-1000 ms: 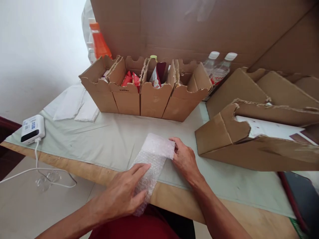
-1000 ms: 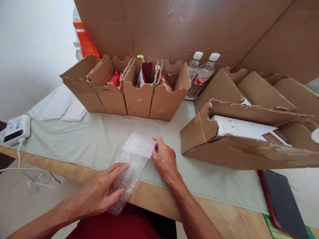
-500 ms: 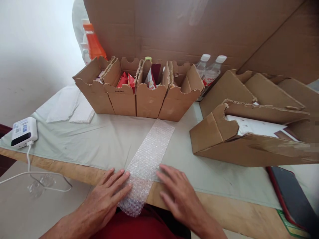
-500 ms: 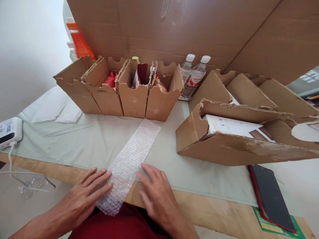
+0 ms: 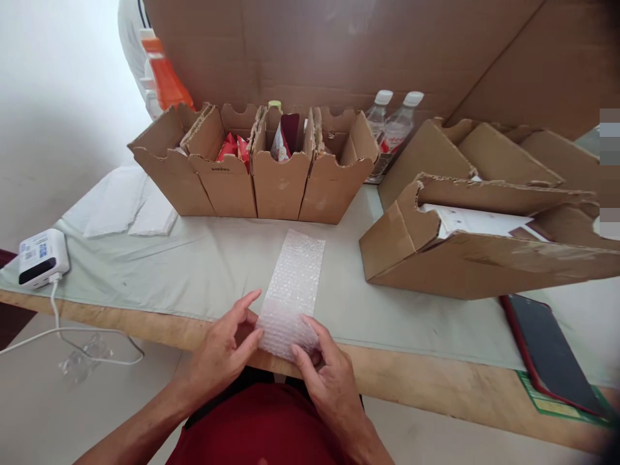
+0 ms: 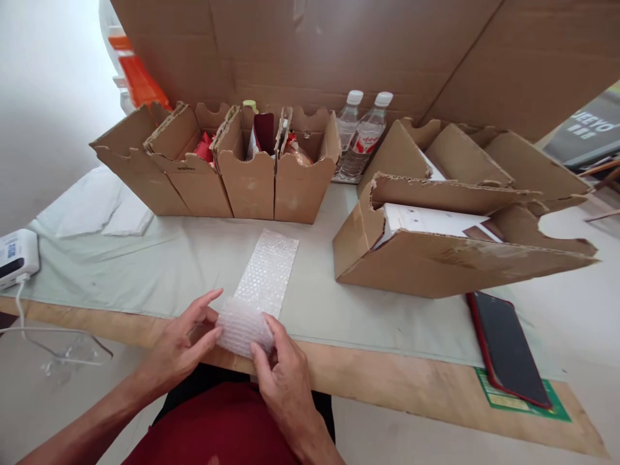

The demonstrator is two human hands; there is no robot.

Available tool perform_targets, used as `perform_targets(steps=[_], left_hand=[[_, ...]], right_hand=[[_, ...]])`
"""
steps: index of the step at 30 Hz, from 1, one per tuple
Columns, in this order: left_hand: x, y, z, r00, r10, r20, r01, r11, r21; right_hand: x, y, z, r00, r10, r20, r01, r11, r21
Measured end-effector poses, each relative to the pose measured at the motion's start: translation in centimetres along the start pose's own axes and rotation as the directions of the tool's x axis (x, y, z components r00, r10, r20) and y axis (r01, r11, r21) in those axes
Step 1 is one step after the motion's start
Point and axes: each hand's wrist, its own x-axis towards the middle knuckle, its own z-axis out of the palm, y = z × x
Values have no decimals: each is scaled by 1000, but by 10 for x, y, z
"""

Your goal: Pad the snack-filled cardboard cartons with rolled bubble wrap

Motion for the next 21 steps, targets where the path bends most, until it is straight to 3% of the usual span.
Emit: perform_targets(steps=[3,5,7,10,13,15,17,19,21], left_hand=[[4,-7,14,997,-58,-59,61,997,41],[6,-9,19,994,-45,-102,57,991,118],[6,-11,21,995,-8,-101,26,985,173],[8,-14,23,994,65,-93,-40,969,245],[8,-17,24,987,137,-89,-102,944,314],[6,-17,20,978,185,-100,-143,935,325],[2,-13,13,966,245,-81,-208,925,319],[-3,-8,5,948,318,2,-305,906,293],[-7,-3,0,923,372,96,-384,896,222]], right_hand=[[0,4,-8,993,18,-116,-20,1000,-23],[-2,5,-19,976,-31,-217,20,998,-56],[-4,4,-29,961,-135,-240,111,988,-111],[-5,-2,-34,938,-334,-98,308,927,-214],[-2,-7,-23,906,-411,97,421,864,-275],[3,-8,-15,903,-413,121,430,856,-286],[7,-7,-13,910,-408,71,412,876,-252],[11,-7,-15,923,-379,67,385,907,-169],[16,-7,-20,942,-307,139,319,944,-79]])
